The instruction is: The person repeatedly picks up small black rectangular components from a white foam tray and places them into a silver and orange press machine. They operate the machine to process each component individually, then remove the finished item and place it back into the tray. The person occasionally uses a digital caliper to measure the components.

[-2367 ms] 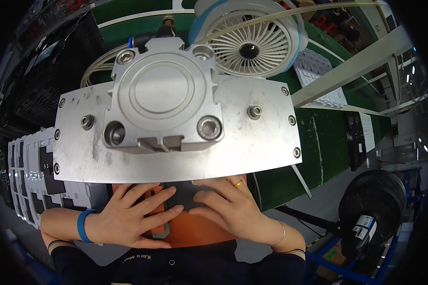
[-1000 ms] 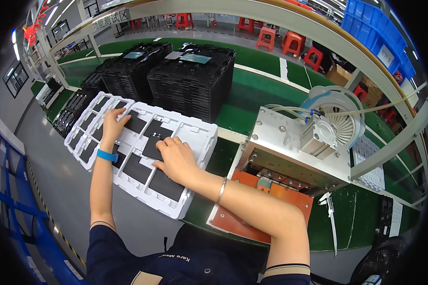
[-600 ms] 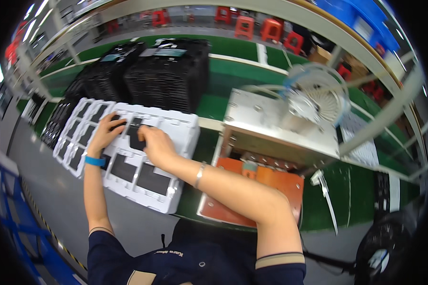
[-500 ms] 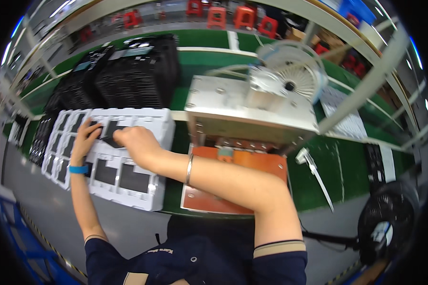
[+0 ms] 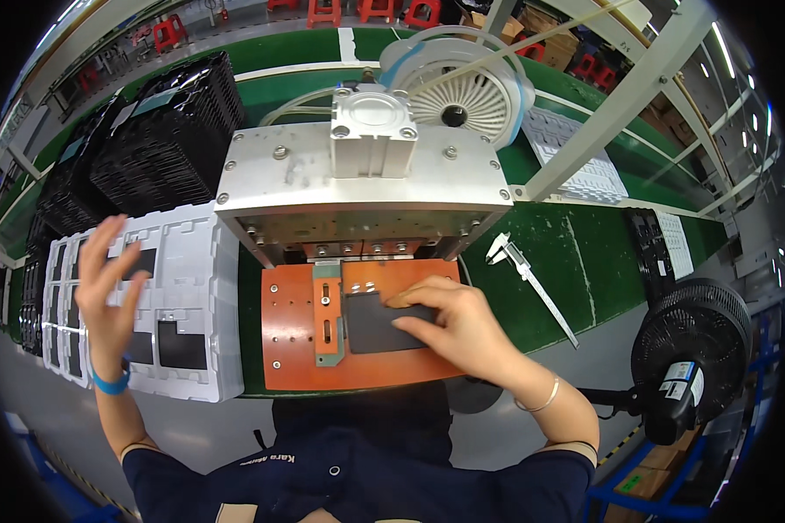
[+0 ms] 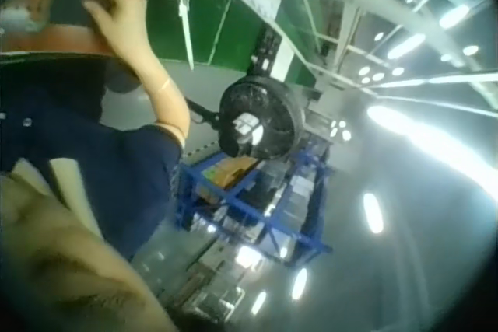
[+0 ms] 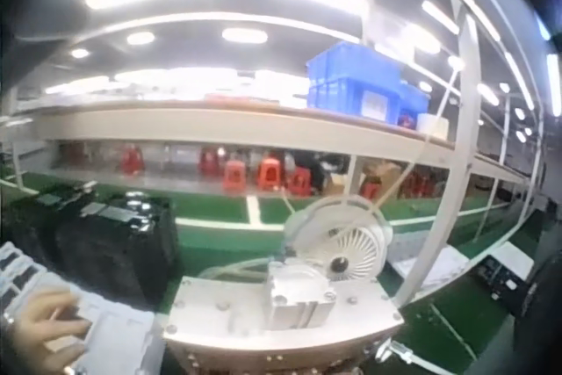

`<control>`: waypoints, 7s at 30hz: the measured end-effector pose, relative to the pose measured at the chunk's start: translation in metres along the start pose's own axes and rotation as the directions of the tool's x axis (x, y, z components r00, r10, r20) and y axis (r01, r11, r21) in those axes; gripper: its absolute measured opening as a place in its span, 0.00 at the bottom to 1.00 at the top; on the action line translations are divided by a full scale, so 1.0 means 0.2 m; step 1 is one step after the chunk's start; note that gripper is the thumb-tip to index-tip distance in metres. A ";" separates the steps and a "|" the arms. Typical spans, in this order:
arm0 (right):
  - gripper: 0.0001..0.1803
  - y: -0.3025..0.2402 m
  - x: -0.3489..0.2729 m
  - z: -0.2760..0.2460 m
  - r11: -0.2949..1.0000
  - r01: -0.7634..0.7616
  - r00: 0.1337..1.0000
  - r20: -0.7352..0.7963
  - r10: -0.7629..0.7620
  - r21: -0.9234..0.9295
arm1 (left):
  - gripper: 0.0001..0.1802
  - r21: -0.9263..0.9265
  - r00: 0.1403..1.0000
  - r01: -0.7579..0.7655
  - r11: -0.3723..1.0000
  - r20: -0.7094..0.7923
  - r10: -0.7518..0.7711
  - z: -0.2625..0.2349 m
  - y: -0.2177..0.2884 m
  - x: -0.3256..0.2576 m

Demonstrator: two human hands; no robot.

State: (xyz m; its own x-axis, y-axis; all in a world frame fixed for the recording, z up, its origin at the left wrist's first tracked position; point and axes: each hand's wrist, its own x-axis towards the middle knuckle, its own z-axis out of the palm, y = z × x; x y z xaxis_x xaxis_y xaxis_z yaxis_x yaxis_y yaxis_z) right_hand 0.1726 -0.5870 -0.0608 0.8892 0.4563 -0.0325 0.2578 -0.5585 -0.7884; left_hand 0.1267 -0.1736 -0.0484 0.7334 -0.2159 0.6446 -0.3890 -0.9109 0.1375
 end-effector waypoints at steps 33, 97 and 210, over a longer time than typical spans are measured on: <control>0.19 0.06 0.11 0.22 0.793 0.337 0.881 -0.128 -0.456 -0.508 | 0.38 -0.569 0.662 -0.340 0.749 0.422 0.620 0.48 0.62 0.05; 0.18 0.09 0.15 0.00 0.953 0.284 0.951 0.158 -0.266 -0.104 | 0.32 -0.581 0.768 -0.202 0.788 0.405 0.496 0.54 0.55 0.15; 0.20 0.04 0.15 0.24 0.741 0.309 0.883 -0.108 -0.456 -0.597 | 0.37 -0.553 0.695 -0.321 0.769 0.413 0.588 0.49 0.61 0.05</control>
State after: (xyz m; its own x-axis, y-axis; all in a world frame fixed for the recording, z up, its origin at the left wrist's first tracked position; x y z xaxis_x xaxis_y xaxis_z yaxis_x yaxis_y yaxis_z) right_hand 0.1835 -0.5446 -0.0985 0.7087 0.5827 0.3977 0.6914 -0.6858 -0.2274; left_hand 0.1426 -0.3214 -0.0991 0.5117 -0.8310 0.2182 -0.8429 -0.4364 0.3147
